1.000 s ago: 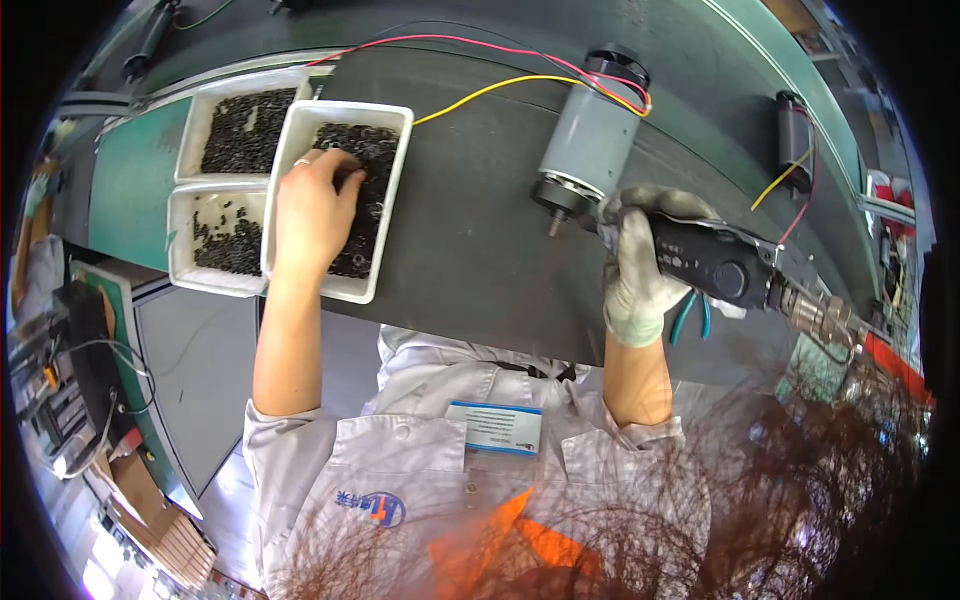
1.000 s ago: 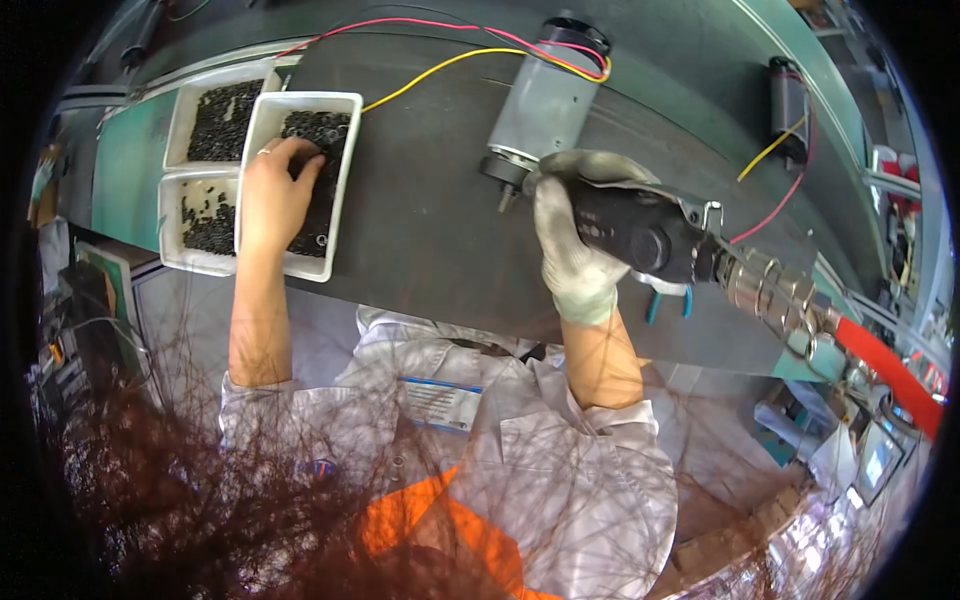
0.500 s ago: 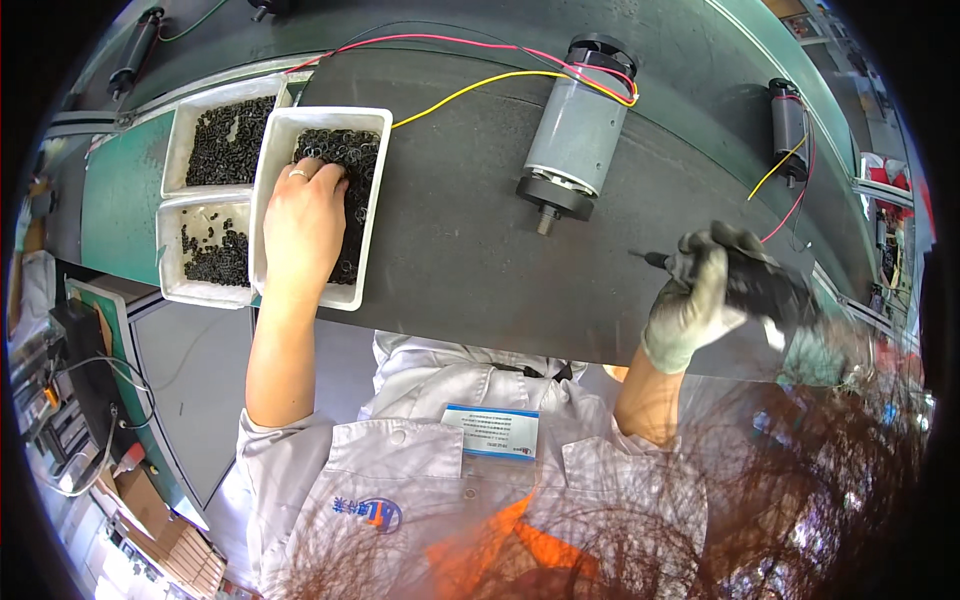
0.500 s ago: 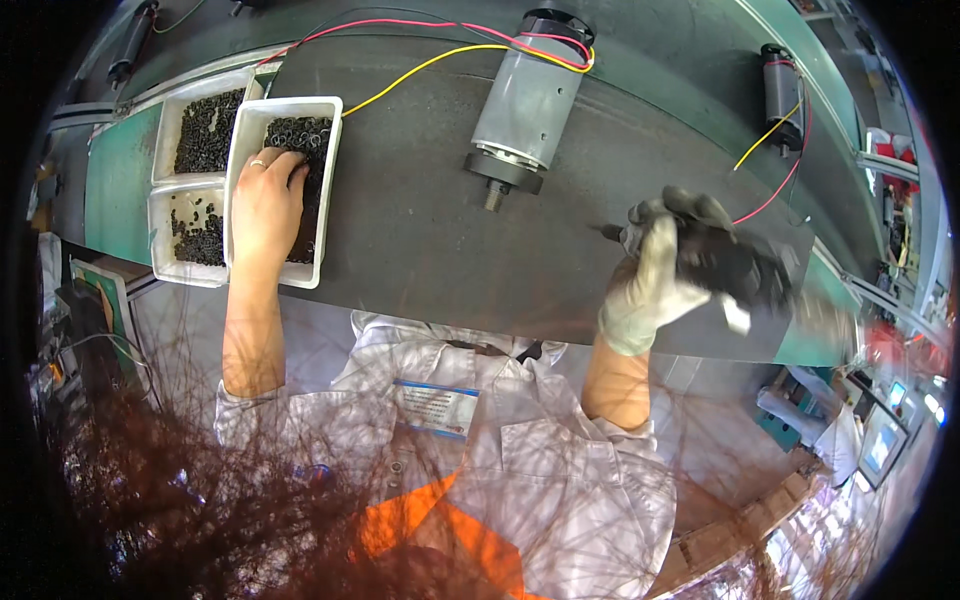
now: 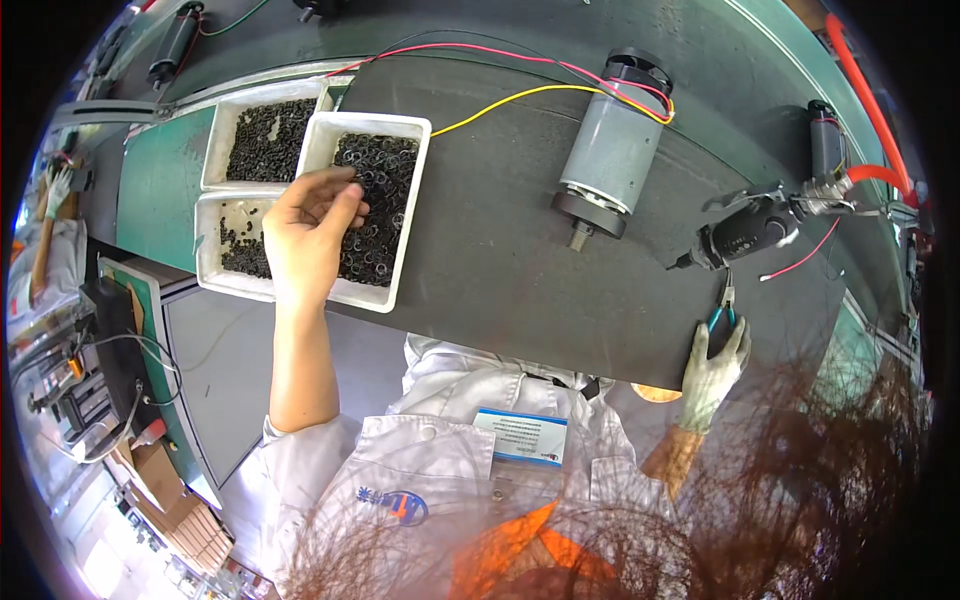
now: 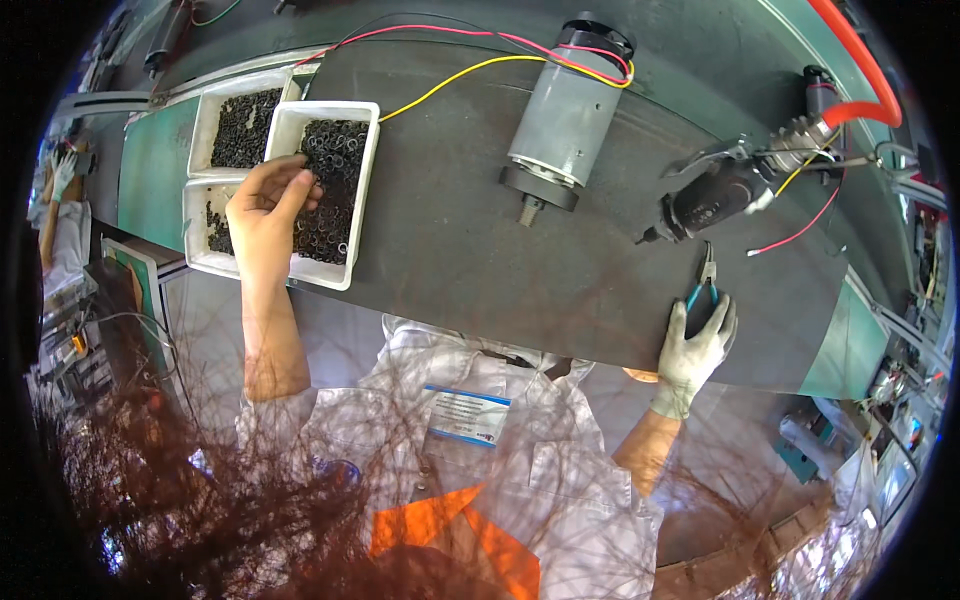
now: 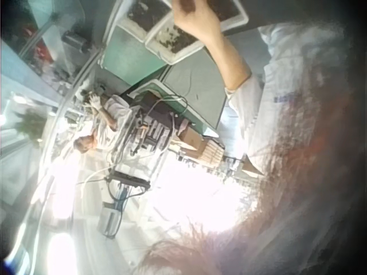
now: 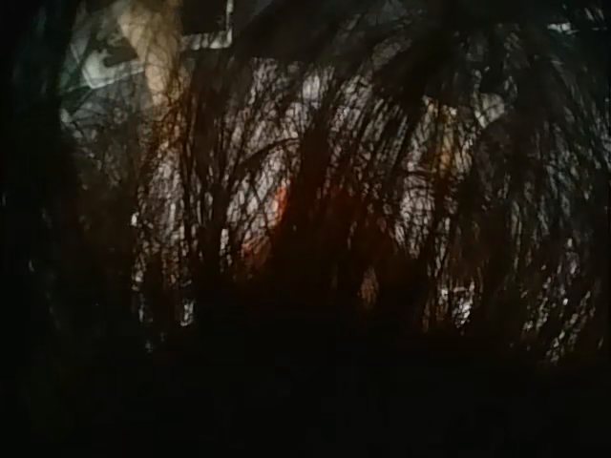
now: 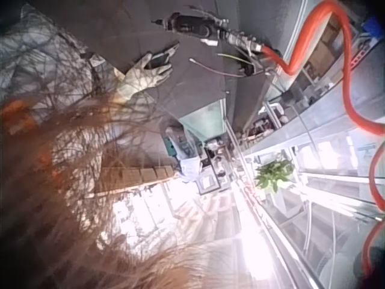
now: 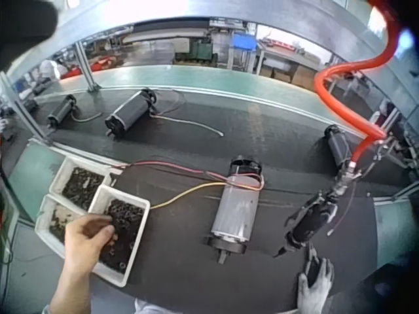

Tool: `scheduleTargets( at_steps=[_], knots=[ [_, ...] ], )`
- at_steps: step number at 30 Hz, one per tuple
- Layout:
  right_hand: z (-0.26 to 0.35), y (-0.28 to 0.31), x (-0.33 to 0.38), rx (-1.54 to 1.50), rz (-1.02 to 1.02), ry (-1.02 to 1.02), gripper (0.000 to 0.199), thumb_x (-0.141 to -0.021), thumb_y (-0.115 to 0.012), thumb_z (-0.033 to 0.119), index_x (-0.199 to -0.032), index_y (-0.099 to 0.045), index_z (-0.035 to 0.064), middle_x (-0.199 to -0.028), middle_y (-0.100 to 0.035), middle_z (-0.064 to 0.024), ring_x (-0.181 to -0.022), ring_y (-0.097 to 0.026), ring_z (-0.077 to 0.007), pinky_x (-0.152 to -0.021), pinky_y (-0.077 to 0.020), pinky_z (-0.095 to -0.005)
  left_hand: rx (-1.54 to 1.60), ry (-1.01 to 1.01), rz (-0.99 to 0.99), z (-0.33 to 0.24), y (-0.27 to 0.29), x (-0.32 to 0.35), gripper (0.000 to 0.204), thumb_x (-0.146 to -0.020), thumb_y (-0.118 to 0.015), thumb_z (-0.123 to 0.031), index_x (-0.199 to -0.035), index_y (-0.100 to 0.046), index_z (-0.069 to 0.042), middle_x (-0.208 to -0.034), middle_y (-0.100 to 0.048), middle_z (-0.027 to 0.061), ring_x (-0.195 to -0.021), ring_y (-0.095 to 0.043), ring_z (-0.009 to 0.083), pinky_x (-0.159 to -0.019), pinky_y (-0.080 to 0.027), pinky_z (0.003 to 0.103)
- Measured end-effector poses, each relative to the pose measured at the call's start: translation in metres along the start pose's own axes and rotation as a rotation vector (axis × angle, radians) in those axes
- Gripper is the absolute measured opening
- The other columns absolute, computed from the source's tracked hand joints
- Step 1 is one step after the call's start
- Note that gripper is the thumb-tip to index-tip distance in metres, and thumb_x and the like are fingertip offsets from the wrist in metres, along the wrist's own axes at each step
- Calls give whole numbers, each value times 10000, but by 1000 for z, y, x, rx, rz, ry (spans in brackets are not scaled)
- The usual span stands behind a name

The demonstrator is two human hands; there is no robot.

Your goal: Assembling electric motors and fans using an electric screwdriver and pliers on an industrial assembly line.

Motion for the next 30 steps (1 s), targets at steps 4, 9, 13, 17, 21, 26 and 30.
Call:
scheduleTargets(
  at_steps=[4, 9, 13, 17, 21, 26, 30],
  knots=[
    [6, 0, -15, 40, -5, 0, 518, -999, -631, 268, -1412, -540, -31, -1236, -606, -301, -1096, -600, -458, -971, -481, -526, 35, 49, 111, 1, -20, 20, 175, -981, -699, -54, -1133, -704, 31, -846, -709, 63, -696, -639, 95, -652, -519, 225],
    [-12, -1, 10, -896, 53, -404, 449, -1070, -541, 273, -1448, -523, 31, -1200, -645, -166, -939, -660, -227, -776, -548, -377, 252, 168, 332, -10, -59, 57, 143, -951, -707, -6, -1081, -716, 52, -884, -742, 116, -834, -724, 159, -725, -577, 273],
    [71, 22, 41, -1644, 146, -467, 539, -1068, -542, 299, -1537, -386, 86, -1227, -607, -82, -936, -618, -147, -786, -546, -321, 606, 133, 545, -26, -92, 81, 213, -869, -724, 130, -1079, -712, 95, -1002, -732, 199, -929, -755, 281, -820, -623, 349],
    [121, 43, 43, -1226, 226, 175, 762, -812, -753, 139, -1494, -416, 107, -1239, -569, -135, -1007, -613, -259, -805, -545, -394, 643, -15, 614, -38, -113, 93, 214, -838, -730, 174, -1034, -707, 92, -1024, -719, 212, -954, -752, 295, -817, -634, 365],
    [147, 72, 33, -841, 161, 693, 740, -636, -795, 45, -1331, -542, 68, -1248, -529, -169, -1005, -603, -300, -797, -536, -430, 675, -84, 594, -46, -115, 94, 230, -821, -737, 191, -1023, -701, 87, -1011, -711, 197, -942, -750, 287, -794, -637, 357],
    [145, 75, 34, -843, 194, 604, 704, -660, -807, 22, -1325, -591, 100, -1282, -519, -193, -1018, -585, -315, -774, -533, -415, 548, -266, 564, -41, -116, 93, 263, -785, -790, 156, -1021, -719, 64, -1002, -729, 186, -905, -758, 265, -786, -635, 326],
    [146, 79, 31, -823, 130, 641, 853, -660, -811, 21, -1459, -533, 129, -1320, -500, -212, -1067, -570, -334, -783, -531, -418, 401, -380, 621, -46, -113, 89, 268, -761, -833, 108, -1006, -740, 53, -971, -759, 174, -864, -771, 253, -753, -638, 300]
  ],
)
Point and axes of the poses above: each hand's wrist, its own x-axis away from the middle knuckle, its own y-axis out of the back of the hand, z = x × y, the point moved 3 cm from there along -x, towards the middle knuckle
